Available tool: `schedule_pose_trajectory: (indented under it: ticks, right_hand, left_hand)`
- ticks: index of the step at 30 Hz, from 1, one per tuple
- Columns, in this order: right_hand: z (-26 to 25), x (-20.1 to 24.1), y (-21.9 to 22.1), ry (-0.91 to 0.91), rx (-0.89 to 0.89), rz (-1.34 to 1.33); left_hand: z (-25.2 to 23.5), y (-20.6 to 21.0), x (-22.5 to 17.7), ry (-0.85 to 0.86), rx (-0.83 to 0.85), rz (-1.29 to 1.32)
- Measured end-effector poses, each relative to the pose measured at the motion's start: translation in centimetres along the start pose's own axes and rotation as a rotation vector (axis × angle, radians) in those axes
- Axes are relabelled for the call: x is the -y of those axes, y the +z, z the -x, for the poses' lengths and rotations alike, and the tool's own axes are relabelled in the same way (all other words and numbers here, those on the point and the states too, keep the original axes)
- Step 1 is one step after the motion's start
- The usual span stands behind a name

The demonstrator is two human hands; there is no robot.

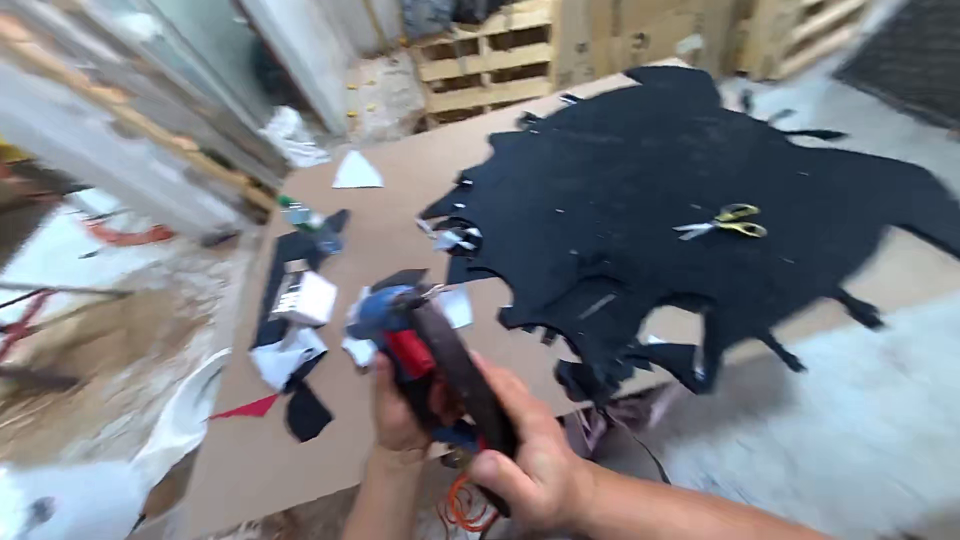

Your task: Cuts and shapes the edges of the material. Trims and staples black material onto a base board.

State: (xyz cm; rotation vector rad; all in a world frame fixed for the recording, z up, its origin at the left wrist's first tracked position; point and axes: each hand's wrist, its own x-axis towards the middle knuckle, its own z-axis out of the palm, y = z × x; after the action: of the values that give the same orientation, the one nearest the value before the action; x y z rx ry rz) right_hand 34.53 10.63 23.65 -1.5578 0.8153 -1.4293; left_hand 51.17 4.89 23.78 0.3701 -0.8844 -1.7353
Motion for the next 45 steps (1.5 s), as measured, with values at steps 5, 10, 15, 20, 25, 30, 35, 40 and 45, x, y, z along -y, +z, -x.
schedule_pose_trajectory:
  ticks: [5,10,15,20,25,30,35,40,45]
  right_hand:
    - [1.4,-6.4,-10.9,0.464,0.088,0.273]
    - [8.1,-11.3,-32.6,0.842,-0.022,0.926]
    - [5.0,-14.7,-52.0,0.923,-0.130,1.180]
    - [-4.6,-23.1,-61.4,0.664,0.127,1.338]
    - [-8.7,-26.4,-64.2,0.572,0.431,1.347]
    - [-9.7,-26.5,-67.3,0.610,0.574,1.452]
    - [-10.2,-23.0,-65.9,0.792,0.665,1.278]
    - [-3.2,-18.6,-52.1,1.426,0.723,0.171]
    - [-0.6,-22.8,-42.6,1.423,0.608,-0.175]
  left_hand:
    - [0.1,-2.8,5.2,-0.214,-0.453,-0.485]
    - [-2.4,-10.3,12.8,-0.422,-1.015,-0.651]
    - [-5.3,-15.2,13.6,-0.725,-1.148,-1.559]
    - [-11.1,-5.5,18.8,-0.626,-0.603,-1.993]
    - [-17.0,-0.1,32.0,-0.612,-0.123,-2.011]
    - [-19.3,-0.9,36.2,-0.455,0.019,-2.096]
    - [-18.9,-3.0,37.2,-0.182,0.068,-2.164]
    - [-18.4,-2.9,38.3,-0.033,0.005,-2.123]
    - [-18.5,-2.2,38.2,0.041,-0.162,-2.046]
